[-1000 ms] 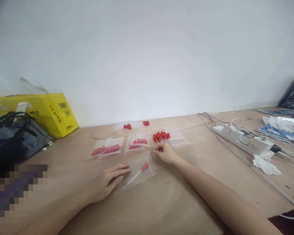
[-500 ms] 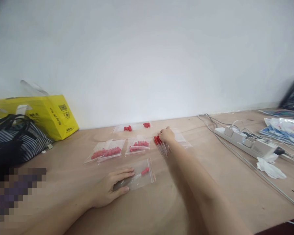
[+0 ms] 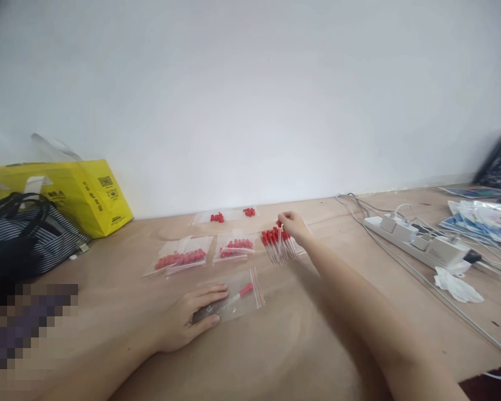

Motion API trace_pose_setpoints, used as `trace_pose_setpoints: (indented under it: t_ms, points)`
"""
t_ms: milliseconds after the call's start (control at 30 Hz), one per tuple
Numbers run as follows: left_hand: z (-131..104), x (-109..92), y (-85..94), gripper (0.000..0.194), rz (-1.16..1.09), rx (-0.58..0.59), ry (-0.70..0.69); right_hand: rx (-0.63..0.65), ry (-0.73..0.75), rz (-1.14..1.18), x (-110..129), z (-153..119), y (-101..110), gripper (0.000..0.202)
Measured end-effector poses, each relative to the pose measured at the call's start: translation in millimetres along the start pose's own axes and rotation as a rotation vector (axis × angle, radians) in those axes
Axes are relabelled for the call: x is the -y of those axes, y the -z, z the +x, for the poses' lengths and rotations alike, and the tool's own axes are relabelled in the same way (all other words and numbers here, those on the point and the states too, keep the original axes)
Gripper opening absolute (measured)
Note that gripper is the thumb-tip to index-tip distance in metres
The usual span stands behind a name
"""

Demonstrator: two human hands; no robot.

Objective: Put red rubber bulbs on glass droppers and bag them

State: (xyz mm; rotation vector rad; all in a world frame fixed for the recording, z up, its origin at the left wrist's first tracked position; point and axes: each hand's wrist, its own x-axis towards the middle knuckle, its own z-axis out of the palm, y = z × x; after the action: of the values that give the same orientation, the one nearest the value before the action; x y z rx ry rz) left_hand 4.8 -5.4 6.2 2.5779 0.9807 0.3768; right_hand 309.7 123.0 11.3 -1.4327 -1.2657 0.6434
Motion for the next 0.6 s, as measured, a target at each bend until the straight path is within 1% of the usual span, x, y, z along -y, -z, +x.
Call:
trace_pose_setpoints:
  t_ms: [100, 167, 233, 300, 433, 600]
  points:
    - [0, 0, -0.1, 0.040, -0.007, -0.014, -0.019, -0.102, 0.007, 0.132, -2, -29, 7, 0.024]
    - [0, 0, -0.3, 0.040, -0.014, -0.021, -0.015, -0.145, 0.002, 0.220, -4, -51, 6, 0.026]
    - [0, -1, -0.3, 0.040, -0.015, -0.022, 0.001, -0.152, -0.041, 0.403, -5, -71, 3, 0.026]
    - [0, -1, 0.1, 0.040, -0.014, -0.023, 0.009, -0.138, -0.107, 0.525, -4, -86, -1, 0.024]
    - [0, -3, 1.1, 0.039, -0.001, -0.022, 0.015, -0.097, -0.196, 0.616, 0, -101, -8, 0.023]
    - [1, -1, 0.4, 0.040, -0.008, -0.027, 0.006, -0.040, -0.267, 0.657, -3, -105, -13, 0.024]
